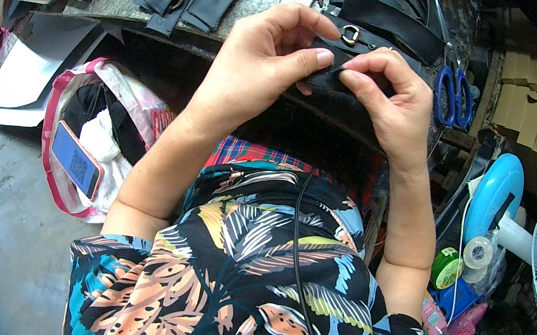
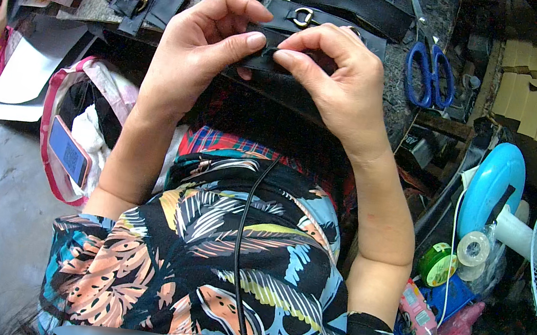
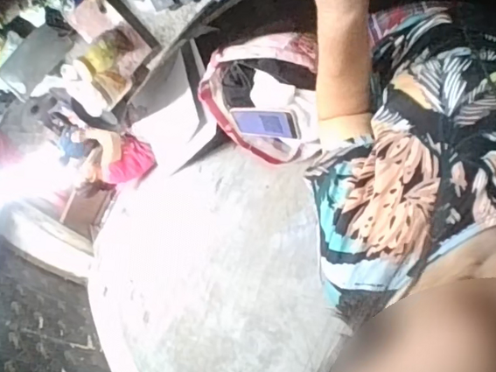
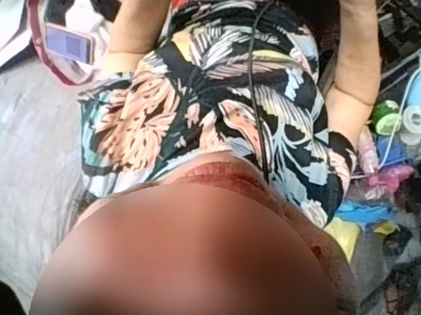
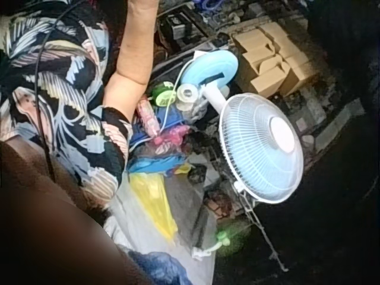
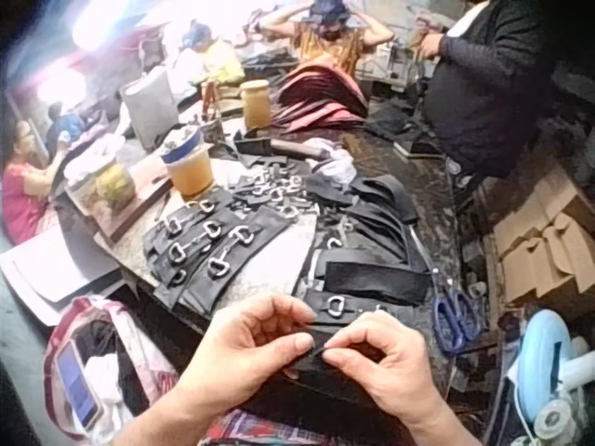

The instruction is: The person assembles black leather straps with brass D-rings and small metal chains. They thread the chain through the D-rings, trim excess strap with scissors, and arrange the finished straps on the workbench.

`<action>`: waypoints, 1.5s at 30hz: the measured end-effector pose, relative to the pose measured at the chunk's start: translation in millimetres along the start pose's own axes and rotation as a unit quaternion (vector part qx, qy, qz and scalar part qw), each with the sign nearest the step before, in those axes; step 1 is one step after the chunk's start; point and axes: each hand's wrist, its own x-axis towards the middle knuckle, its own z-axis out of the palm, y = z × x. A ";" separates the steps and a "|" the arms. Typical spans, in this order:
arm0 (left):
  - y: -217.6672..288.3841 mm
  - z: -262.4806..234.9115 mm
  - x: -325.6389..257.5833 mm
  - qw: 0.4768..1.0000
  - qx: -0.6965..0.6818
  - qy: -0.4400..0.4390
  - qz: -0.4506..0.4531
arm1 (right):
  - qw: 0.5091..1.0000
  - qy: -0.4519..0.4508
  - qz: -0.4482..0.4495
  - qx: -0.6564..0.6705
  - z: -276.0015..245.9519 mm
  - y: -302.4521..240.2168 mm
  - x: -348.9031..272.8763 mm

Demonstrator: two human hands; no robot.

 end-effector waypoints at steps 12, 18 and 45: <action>-3.5 11.1 -2.8 0.999 -0.019 0.022 0.034 | 0.994 0.031 -0.063 -0.083 3.1 -3.3 10.0; 3.3 13.5 -8.8 0.982 0.154 0.058 0.093 | 0.987 -0.007 -0.072 -0.146 2.8 -0.3 11.6; -12.8 33.4 -10.3 0.967 0.136 0.117 0.184 | 0.946 0.060 -0.143 -0.285 5.6 7.4 9.8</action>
